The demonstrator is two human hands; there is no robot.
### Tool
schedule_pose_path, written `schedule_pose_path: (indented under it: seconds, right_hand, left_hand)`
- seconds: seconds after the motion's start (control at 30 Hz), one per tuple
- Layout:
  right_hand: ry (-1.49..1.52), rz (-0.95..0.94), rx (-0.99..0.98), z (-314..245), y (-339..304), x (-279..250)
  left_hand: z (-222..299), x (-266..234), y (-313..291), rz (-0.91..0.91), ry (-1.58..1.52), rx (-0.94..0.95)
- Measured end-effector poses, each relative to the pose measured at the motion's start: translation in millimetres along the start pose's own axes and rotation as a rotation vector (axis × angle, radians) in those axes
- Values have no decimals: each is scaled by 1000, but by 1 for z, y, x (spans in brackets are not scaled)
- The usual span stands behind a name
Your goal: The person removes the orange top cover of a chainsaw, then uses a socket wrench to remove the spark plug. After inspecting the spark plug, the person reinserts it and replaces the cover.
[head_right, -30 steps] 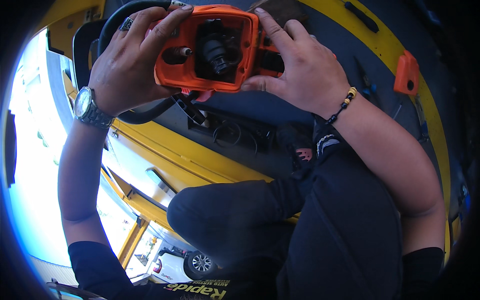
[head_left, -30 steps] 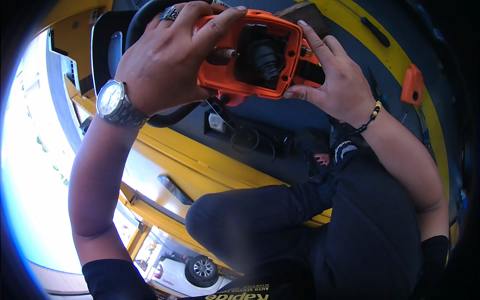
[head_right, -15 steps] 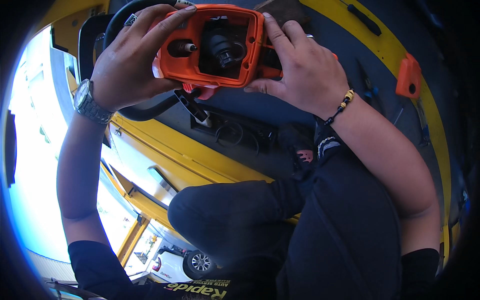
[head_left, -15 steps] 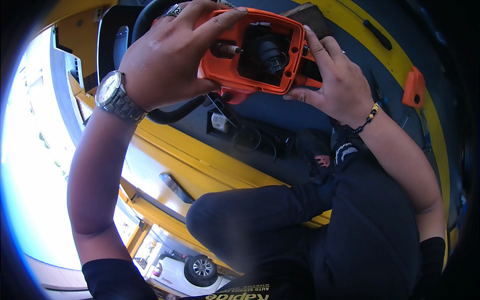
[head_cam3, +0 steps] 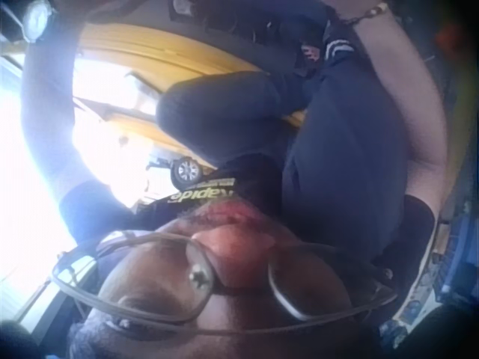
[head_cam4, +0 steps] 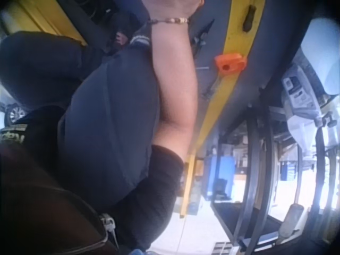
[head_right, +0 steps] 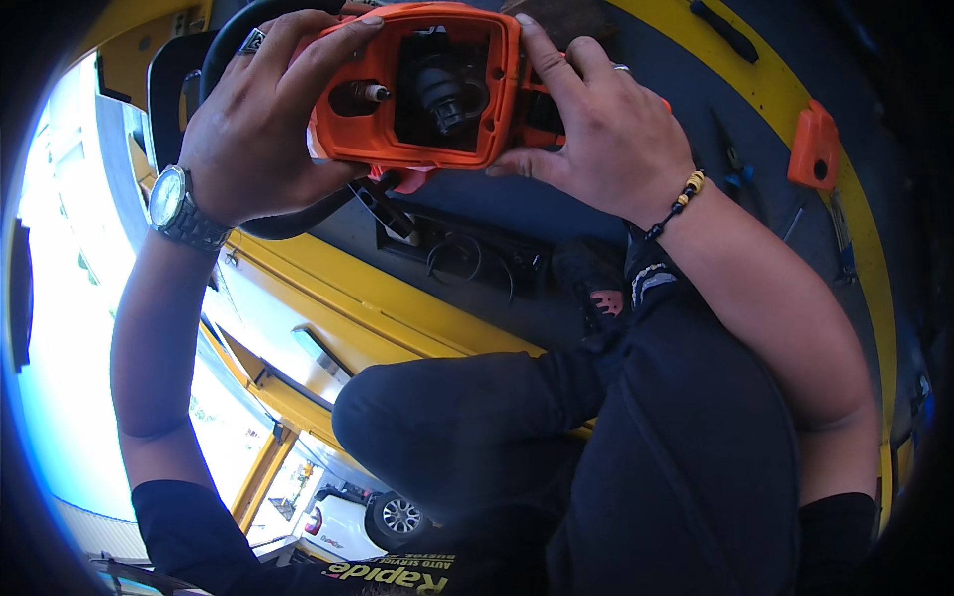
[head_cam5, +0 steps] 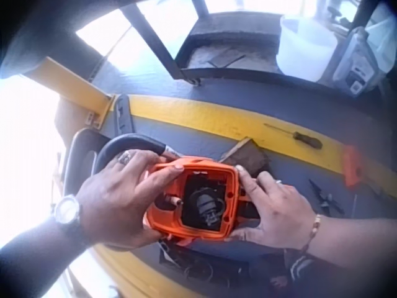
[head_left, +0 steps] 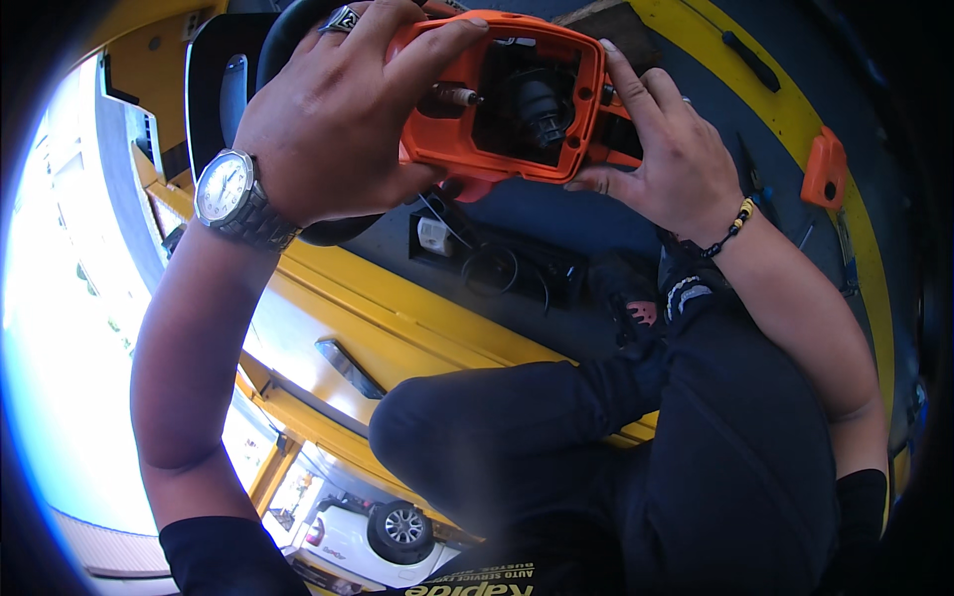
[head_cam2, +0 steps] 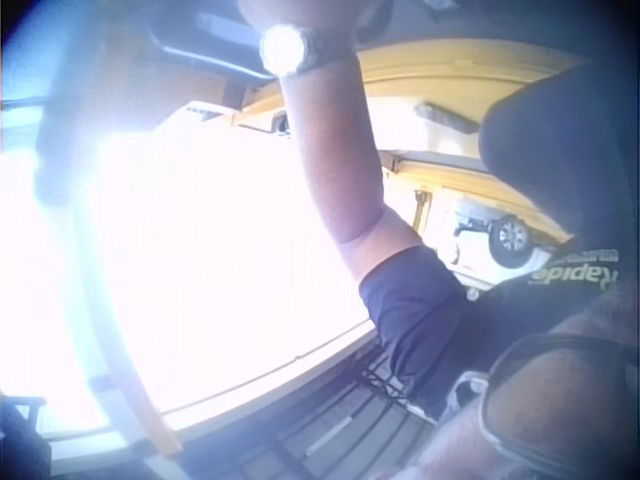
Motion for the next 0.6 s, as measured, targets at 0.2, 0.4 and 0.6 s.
schedule_pose_path:
  seconds: [0.2,0.4,0.6]
  right_hand:
    - [-7,-20,-50,-2,9,-6]
    - [-26,-16,-51,2,14,-8]
    - [88,3,-53,2,16,-10]
  left_hand:
    - [-2,1,-3,13,5,-51]
    - [-3,-5,1,-25,18,-58]
    - [-4,1,2,-73,165,-37]
Point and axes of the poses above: each hand's wrist, its own y-axis towards the middle knuckle, its own x-axis out of the palm, z = x × y, the point moved 3 cm from there along y, towards the middle knuckle, and after that the axes turned 3 degrees about y, right-handed, at the moved point
